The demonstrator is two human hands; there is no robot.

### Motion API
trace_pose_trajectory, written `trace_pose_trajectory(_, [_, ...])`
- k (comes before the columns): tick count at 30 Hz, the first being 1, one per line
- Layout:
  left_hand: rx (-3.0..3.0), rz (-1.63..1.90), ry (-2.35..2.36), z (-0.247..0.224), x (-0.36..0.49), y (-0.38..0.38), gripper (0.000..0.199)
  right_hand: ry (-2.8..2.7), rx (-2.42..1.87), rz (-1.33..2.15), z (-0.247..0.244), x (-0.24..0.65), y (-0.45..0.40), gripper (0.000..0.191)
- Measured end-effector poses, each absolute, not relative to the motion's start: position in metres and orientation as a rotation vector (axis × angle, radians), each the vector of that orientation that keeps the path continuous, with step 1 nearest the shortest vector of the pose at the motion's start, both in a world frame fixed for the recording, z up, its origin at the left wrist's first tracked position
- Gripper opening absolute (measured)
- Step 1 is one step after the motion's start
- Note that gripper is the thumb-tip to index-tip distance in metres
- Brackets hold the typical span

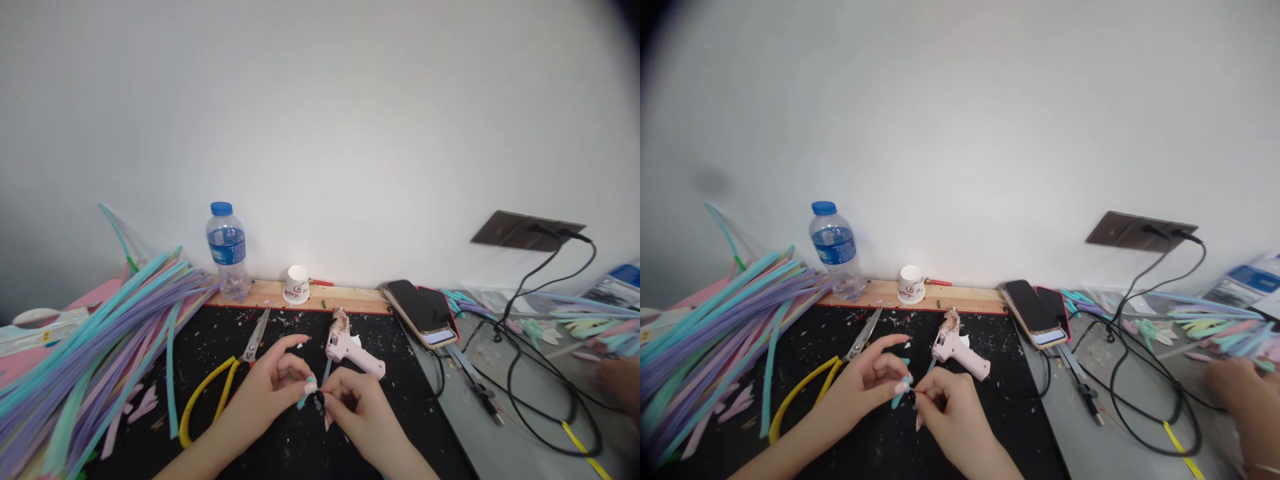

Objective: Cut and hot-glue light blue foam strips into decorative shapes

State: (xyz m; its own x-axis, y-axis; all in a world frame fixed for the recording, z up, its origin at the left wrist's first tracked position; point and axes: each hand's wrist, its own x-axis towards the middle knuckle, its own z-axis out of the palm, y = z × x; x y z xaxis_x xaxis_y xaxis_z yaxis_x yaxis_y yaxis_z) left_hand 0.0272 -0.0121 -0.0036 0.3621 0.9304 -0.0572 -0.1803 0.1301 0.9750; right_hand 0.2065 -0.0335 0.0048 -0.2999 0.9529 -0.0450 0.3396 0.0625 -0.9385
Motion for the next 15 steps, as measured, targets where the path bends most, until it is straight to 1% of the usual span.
trace_pose_trajectory(4, [1.11,0.942,0.838,-0.006,0.028,-0.012,0.054,-1.699,-1.295,1.284,0.005,0.204,-0.034,0.013])
trace_pose_trajectory(9, [0.964,0.918,0.793,0.001,0.028,-0.014,0.06,-1.48,-1.183,1.588,0.003,0.201,-0.032,0.012])
trace_pose_trajectory(12, [0.868,0.89,0.747,0.005,0.028,-0.016,0.063,-1.36,-1.135,1.7,0.0,0.201,-0.029,0.018])
trace_pose_trajectory(15, [0.807,0.894,0.739,0.007,0.029,-0.016,0.062,-1.325,-1.131,1.712,0.001,0.204,-0.027,0.022])
